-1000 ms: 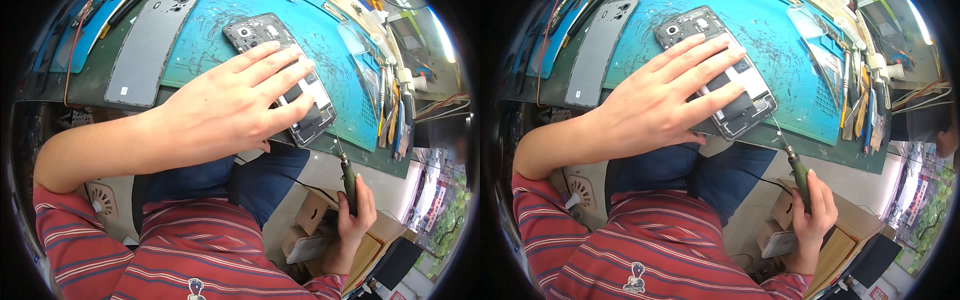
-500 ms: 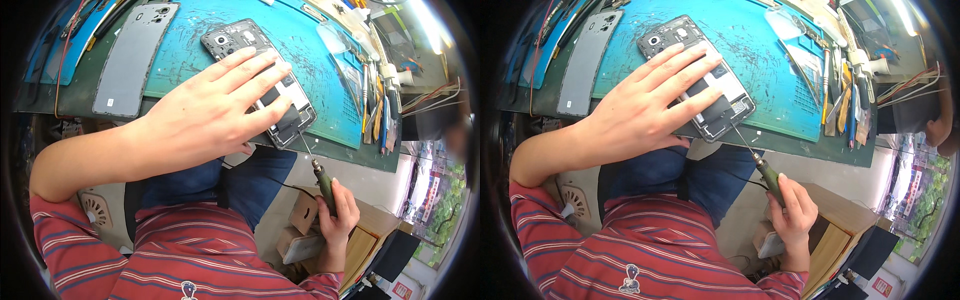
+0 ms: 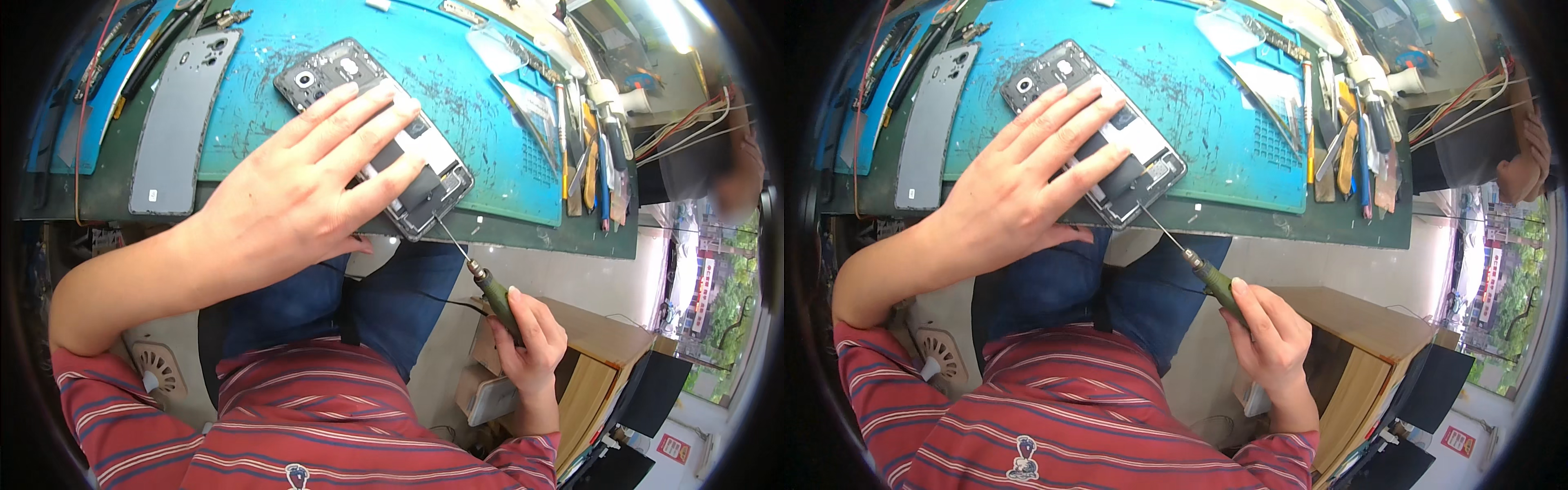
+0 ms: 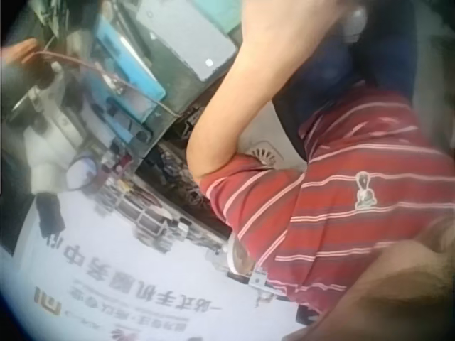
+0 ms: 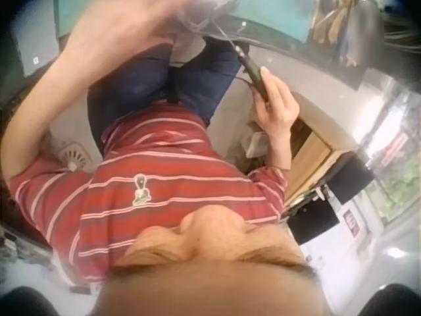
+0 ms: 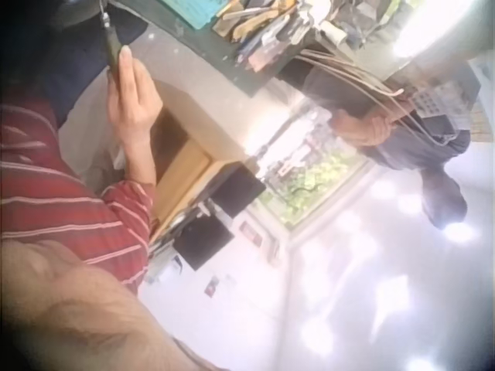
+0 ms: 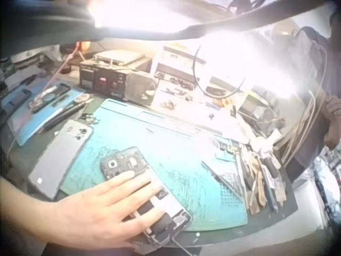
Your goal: The person disassembles a smartphone on a workbench, using a screwdriver to remove screws from the back cover and a precision tool to pry open the device. They handle the back cover and internal components, placing parts on the mat while continuing to work on the phone's interior.
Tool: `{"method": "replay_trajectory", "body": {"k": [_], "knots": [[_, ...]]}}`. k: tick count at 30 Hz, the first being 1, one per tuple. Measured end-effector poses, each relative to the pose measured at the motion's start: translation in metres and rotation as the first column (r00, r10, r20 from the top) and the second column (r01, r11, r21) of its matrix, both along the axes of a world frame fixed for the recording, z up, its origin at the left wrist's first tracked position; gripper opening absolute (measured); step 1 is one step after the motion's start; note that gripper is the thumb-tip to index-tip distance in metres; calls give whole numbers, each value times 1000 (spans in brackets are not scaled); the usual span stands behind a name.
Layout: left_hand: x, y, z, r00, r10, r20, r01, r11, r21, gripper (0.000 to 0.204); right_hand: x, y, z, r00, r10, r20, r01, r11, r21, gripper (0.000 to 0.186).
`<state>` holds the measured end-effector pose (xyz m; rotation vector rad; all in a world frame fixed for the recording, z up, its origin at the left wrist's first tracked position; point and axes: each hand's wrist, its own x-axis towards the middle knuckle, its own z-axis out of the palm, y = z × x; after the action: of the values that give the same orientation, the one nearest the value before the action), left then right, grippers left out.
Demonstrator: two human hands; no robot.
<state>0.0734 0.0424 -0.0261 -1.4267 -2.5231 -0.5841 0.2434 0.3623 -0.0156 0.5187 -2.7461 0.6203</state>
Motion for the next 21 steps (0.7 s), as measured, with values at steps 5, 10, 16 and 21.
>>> {"method": "replay_trajectory", "body": {"k": [5,10,16,21], "knots": [[2,-2,2,1000,7,-13,-7,1000,-14,106,2,-4,-4,1000,15,-3,-15,1000,-19,59],[1,-2,5,1000,-5,3,5,1000,-26,106,4,-2,-8,1000,17,-9,-17,999,-29,58],[1,-3,5,1000,-9,4,9,999,-31,105,9,-9,-11,1000,30,-1,-30,998,-48,58],[-1,-1,4,1000,-17,15,17,1000,-24,105,7,-7,-12,999,31,-20,-32,998,-52,57]]}}
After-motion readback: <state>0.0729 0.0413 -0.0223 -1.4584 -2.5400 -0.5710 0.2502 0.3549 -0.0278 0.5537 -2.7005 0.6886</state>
